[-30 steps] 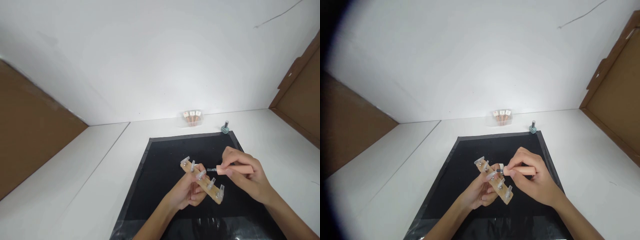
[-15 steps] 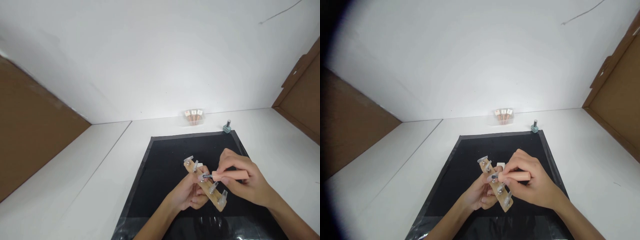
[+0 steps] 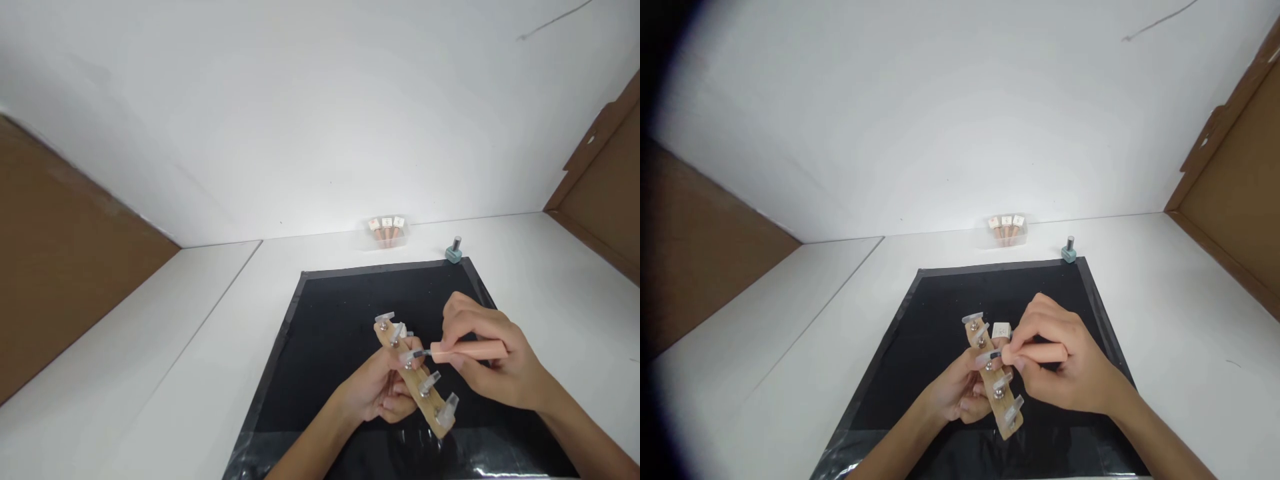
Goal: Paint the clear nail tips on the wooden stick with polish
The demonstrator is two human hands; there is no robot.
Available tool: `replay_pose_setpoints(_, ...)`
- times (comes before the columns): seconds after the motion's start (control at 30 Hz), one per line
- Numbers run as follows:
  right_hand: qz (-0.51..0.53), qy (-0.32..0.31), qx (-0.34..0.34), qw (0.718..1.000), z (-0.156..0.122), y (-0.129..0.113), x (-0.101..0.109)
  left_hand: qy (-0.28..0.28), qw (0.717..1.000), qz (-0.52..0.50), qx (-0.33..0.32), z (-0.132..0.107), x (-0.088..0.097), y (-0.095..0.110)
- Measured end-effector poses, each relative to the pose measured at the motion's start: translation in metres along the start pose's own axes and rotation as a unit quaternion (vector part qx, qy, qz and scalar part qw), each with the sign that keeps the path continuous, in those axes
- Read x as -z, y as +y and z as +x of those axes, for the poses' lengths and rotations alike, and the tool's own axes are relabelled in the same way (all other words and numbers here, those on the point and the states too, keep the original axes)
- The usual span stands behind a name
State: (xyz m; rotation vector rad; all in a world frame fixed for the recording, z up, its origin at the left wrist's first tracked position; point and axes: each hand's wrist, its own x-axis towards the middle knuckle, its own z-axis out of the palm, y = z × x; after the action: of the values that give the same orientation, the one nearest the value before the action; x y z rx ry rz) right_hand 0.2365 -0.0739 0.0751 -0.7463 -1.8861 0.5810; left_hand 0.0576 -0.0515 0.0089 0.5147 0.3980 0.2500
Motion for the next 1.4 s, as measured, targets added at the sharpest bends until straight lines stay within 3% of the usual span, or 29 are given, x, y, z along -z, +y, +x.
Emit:
replay_pose_setpoints(0.13, -0.007, -0.026, 0.02, 0.999, 0.0004, 0.0, -0.0007, -0.003, 1.0, 0.002, 0.008, 0.0019, 0.0016, -0.001)
replay_pose_setpoints(0.6, -0.018, -0.001, 0.044, 0.999, 0.0017, -0.0025, -0.0016, 0.001, 1.0, -0.001, 0.014, 0.004, 0.0052, -0.0008)
replay_pose_setpoints(0.73, -0.029, -0.029, 0.046, 0.998, 0.0008, -0.0019, -0.0015, -0.004, 1.0, -0.008, 0.016, 0.0047, 0.0068, -0.002)
replay_pose_setpoints(0.93, -0.029, 0.03, 0.021, 0.999, -0.0022, -0.0003, -0.0028, -0.021, 1.0, -0.004, 0.012, 0.0018, 0.0069, -0.002)
replay_pose_setpoints(1.13, -0.017, -0.001, 0.028, 0.999, 0.0007, -0.0016, -0.0037, -0.005, 1.0, 0.008, 0.017, 0.0011, 0.005, -0.0012)
replay_pose_setpoints(1.4, -0.021, 0.029, 0.02, 0.999, -0.0029, 0.0006, -0.0003, -0.022, 1.0, -0.004, 0.006, -0.0008, 0.0061, -0.0001)
